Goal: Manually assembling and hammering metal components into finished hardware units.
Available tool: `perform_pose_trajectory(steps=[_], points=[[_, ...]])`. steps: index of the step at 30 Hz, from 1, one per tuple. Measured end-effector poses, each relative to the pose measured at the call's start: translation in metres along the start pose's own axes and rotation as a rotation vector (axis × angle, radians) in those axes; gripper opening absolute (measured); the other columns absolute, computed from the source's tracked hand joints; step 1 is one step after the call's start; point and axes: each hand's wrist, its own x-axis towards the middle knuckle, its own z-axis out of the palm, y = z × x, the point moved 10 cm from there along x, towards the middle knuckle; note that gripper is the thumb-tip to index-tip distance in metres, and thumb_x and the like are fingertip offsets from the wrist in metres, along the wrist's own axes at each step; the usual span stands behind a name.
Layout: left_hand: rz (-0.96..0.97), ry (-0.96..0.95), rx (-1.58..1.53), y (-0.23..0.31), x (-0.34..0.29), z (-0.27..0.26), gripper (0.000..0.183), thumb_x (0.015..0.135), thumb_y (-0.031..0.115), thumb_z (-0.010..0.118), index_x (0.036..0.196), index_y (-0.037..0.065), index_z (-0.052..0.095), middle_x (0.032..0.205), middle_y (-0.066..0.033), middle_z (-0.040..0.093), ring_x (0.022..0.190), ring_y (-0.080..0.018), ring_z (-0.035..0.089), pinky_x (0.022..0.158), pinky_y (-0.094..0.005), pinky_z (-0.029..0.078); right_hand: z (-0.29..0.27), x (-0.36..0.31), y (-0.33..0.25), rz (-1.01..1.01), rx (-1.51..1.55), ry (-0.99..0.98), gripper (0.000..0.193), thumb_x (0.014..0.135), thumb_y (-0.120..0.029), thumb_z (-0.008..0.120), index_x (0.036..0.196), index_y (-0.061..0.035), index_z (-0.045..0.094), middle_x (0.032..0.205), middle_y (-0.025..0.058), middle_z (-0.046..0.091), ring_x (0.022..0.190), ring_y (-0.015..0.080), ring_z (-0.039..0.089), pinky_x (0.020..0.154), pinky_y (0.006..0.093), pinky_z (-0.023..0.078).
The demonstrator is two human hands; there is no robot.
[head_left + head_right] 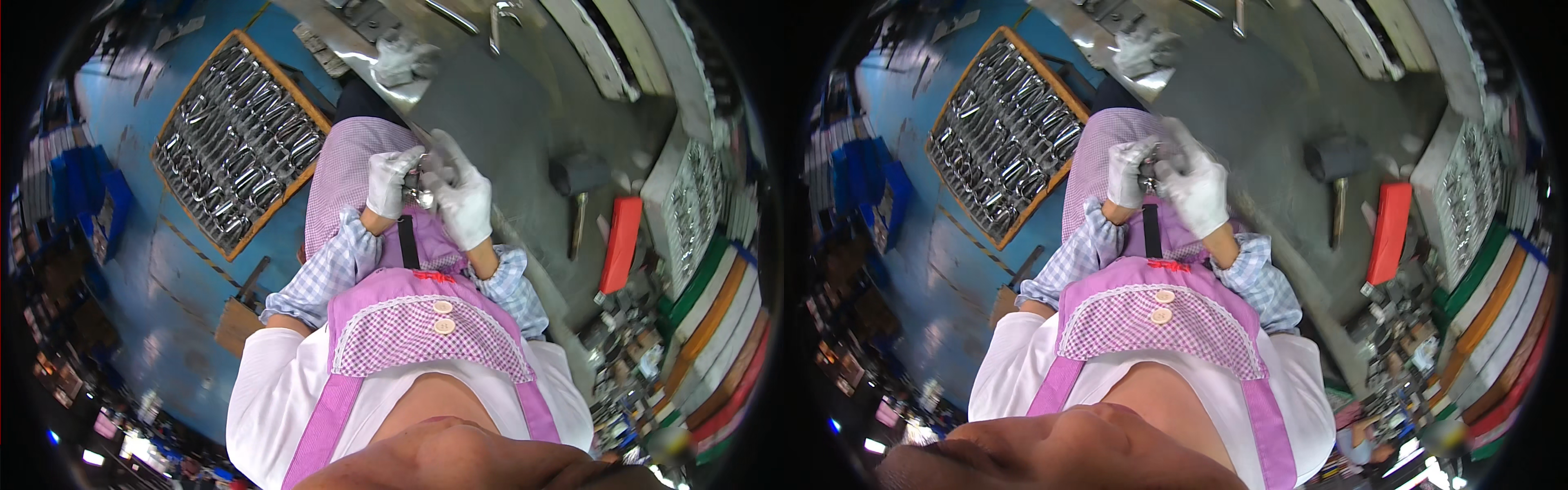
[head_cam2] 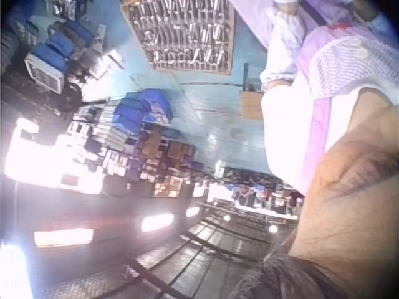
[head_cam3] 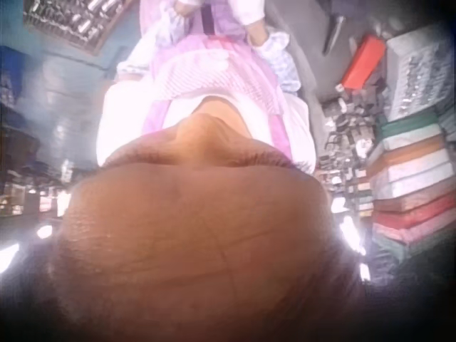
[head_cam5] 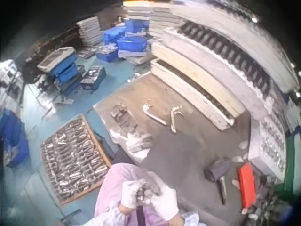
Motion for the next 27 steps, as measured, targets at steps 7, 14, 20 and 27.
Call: perform_pose_trajectory(steps=[7,14,20,27], points=[[-0.543,0.041,-0.243,-0.035,0.0,-0.146,0.051,0.095,0.049,0.059,0.096,-0.002,0.066,0.075,-0.0111,0.069,0.044,-0.0142,0.056,0.042,-0.0269,0.045,-0.11,0.054,-0.029,-0.475,-1.053,0.515,0.039,0.092,-0.022,0.058,0.129,-0.0078,0.061,0.124,0.0194,0.063,0.112,0.0386,0.059,0.097,0.0459,0.045],[-0.392,0.572,0.584,-0.074,0.041,-0.468,0.055,0.087,0.039,0.071,0.121,-0.003,0.064,0.114,-0.0175,0.07,0.109,-0.0271,0.066,0.096,-0.0341,0.049,-0.08,0.072,-0.005,-0.491,-1.368,0.597,0.039,0.097,-0.028,0.048,0.128,-0.0083,0.061,0.124,0.0193,0.061,0.108,0.0382,0.059,0.092,0.0486,0.045],[-0.282,0.619,0.949,-0.104,0.131,-0.565,0.046,0.084,0.037,0.07,0.119,0.007,0.068,0.113,-0.0179,0.069,0.106,-0.033,0.066,0.093,-0.0385,0.051,-0.075,0.076,-0.001,-0.489,-1.405,0.617,0.04,0.099,-0.029,0.047,0.129,-0.0084,0.062,0.124,0.0191,0.061,0.11,0.0376,0.059,0.093,0.0483,0.045],[-0.309,0.413,1.271,-0.158,0.126,-0.542,0.029,0.089,0.026,0.063,0.116,0.021,0.07,0.115,-0.0133,0.068,0.103,-0.0328,0.065,0.089,-0.0444,0.052,-0.077,0.075,0.002,-0.432,-1.457,0.635,0.048,0.103,-0.04,0.037,0.131,-0.0091,0.061,0.127,0.0175,0.059,0.113,0.0362,0.057,0.095,0.0488,0.044]])
